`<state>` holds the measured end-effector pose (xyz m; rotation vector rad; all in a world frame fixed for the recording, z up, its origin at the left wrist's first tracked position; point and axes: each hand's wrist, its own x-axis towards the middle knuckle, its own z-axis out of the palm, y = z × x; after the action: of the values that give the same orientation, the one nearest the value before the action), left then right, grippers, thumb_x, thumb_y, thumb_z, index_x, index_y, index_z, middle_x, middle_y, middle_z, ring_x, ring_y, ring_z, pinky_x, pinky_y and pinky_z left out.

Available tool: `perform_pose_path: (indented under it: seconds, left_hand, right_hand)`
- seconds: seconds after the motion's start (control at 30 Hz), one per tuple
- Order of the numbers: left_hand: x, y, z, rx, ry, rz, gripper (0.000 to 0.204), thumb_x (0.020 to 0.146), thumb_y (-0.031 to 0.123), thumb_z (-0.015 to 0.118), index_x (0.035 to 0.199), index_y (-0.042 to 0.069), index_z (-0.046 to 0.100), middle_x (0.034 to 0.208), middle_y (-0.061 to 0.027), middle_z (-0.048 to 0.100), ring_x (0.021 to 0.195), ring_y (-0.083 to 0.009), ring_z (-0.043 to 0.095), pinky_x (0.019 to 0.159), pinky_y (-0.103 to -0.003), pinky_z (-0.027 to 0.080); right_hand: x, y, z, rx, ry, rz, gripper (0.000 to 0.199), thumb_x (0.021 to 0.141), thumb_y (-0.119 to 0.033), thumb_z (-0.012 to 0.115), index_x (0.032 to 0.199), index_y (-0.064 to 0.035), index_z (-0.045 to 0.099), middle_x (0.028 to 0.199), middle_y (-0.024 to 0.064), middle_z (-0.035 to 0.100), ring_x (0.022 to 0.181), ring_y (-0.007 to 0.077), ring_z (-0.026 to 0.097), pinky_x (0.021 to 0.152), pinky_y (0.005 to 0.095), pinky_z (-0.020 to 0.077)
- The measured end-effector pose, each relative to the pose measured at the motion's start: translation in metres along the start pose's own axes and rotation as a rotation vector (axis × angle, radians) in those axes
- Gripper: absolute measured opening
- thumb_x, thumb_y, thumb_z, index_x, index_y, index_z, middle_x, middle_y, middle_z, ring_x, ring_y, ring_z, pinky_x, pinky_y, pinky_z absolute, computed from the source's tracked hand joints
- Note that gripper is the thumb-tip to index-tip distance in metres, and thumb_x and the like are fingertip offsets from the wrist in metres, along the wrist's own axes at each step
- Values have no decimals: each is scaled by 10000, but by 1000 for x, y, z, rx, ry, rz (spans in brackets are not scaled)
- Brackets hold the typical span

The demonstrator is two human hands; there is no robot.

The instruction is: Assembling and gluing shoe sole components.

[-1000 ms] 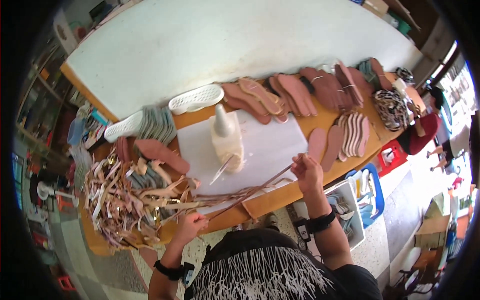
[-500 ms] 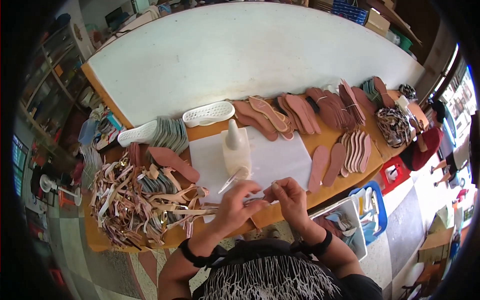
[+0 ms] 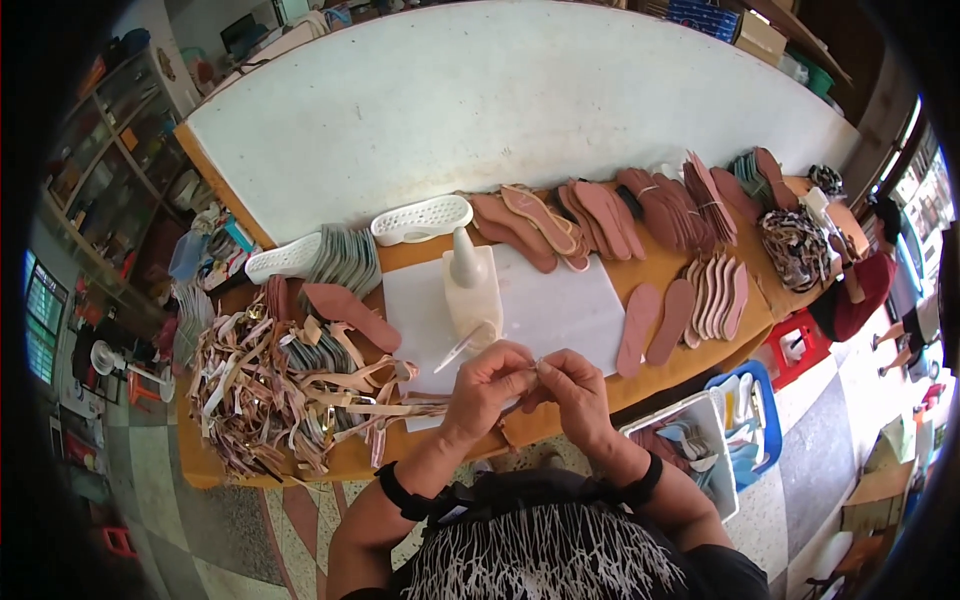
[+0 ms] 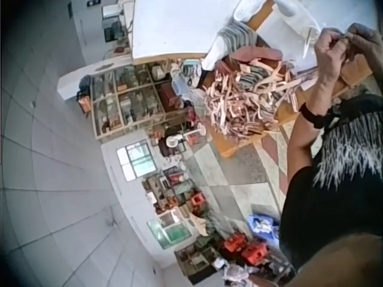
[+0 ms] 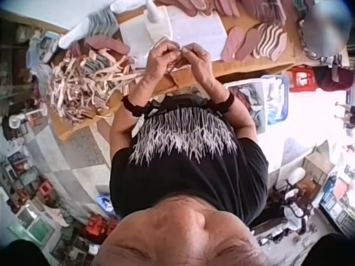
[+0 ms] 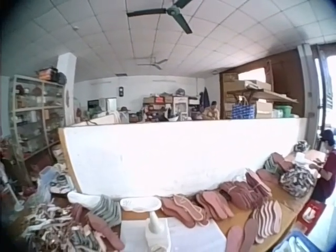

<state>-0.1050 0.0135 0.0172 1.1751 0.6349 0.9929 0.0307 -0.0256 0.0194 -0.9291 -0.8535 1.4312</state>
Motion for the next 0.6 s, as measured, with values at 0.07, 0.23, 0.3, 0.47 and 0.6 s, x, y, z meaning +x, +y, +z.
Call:
perform_pose_path:
  seconds: [0.07, 0.23, 0.3, 0.47, 0.6]
  left_hand:
    - [-4, -1, 6, -22, 39, -14, 37, 796, 22, 532, 816, -6, 518, 738, -10, 519, 623, -75, 504, 527, -192, 400]
    - [-11, 11, 18, 440, 168, 239, 58, 791, 26, 527, 835, -8, 510, 731, -51, 536, 599, -115, 549, 502, -236, 445]
    - [-12, 13, 20, 679, 222, 444, 70, 776, 21, 535, 835, -6, 509, 733, -105, 539, 593, -184, 568, 510, -273, 465]
    - [-12, 9, 9, 907, 208, 606, 89, 756, 4, 536, 841, 14, 513, 727, -127, 537, 591, -276, 558, 510, -317, 454]
    - [-15, 8, 10, 962, 249, 530, 58, 770, 30, 534, 820, 33, 506, 702, -119, 535, 595, -308, 547, 503, -349, 431]
  right_hand:
    - [0, 3, -2, -102, -12, -44, 137, 871, -94, 447, 857, 33, 496, 699, 70, 573, 596, 135, 580, 569, 228, 477]
    - [0, 5, -1, -360, 9, -174, 154, 871, -99, 441, 875, 46, 496, 683, 63, 574, 593, 118, 574, 557, 229, 469]
    - [1, 7, -3, -509, 28, -202, 134, 838, -90, 487, 864, 39, 513, 669, 96, 584, 558, 145, 578, 528, 248, 460]
    - [-1, 3, -3, -814, -48, -381, 112, 778, -82, 540, 837, 13, 535, 681, 145, 581, 539, 232, 578, 502, 285, 448]
    - [-1, -9, 6, -840, 10, -384, 94, 748, -72, 557, 808, -3, 536, 694, 144, 577, 556, 279, 574, 507, 311, 449]
